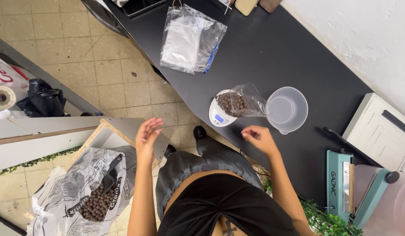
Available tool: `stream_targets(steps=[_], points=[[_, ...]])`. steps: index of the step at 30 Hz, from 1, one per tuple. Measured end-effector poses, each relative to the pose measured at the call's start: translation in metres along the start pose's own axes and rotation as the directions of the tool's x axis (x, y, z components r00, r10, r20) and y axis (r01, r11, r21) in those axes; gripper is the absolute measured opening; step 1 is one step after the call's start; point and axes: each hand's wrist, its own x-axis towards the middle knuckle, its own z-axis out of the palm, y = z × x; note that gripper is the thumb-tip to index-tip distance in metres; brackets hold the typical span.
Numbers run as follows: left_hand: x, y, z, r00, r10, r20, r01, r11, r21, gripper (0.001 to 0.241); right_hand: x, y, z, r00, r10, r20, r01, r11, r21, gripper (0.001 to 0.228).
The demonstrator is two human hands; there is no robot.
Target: Bagging and weighing bulk items from a crate using a scoop and a digital scale
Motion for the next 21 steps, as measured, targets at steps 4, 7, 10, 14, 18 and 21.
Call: stream_targets(steps=[4,7,10,14,18,21], points=[[-0.002,-0.003,-0.002,1.0,-0.017,-0.016,0.018,0.999,0.036,0.038,-0.004,-0.028,-0.04,0.999,-0.028,-0.015,0.027,0.999,-0.042,0.01],[-0.001,-0.002,-0.003,0.999,-0.014,-0.052,0.018,0.997,0.073,0.033,-0.007,-0.044,-0.067,0.999,0.029,-0.018,-0.031,0.994,-0.105,0.008],[-0.006,0.009,-0.005,0.996,-0.011,-0.086,0.025,0.986,0.166,0.025,-0.004,-0.084,-0.075,0.958,0.247,0.147,-0.203,0.944,-0.261,0.011],[-0.019,0.027,-0.013,0.993,-0.028,-0.114,0.074,0.903,0.424,0.016,0.019,-0.125,-0.037,0.732,0.413,0.542,-0.176,0.883,-0.434,0.028],[-0.046,0.035,-0.037,0.986,0.074,-0.153,0.037,0.786,0.617,0.017,0.036,-0.116,0.033,0.808,0.067,0.585,0.245,0.865,-0.438,0.028],[-0.077,0.05,-0.067,0.965,0.129,-0.229,0.085,0.673,0.734,0.015,0.036,-0.152,0.029,0.717,-0.61,0.337,0.697,0.638,-0.327,0.016]])
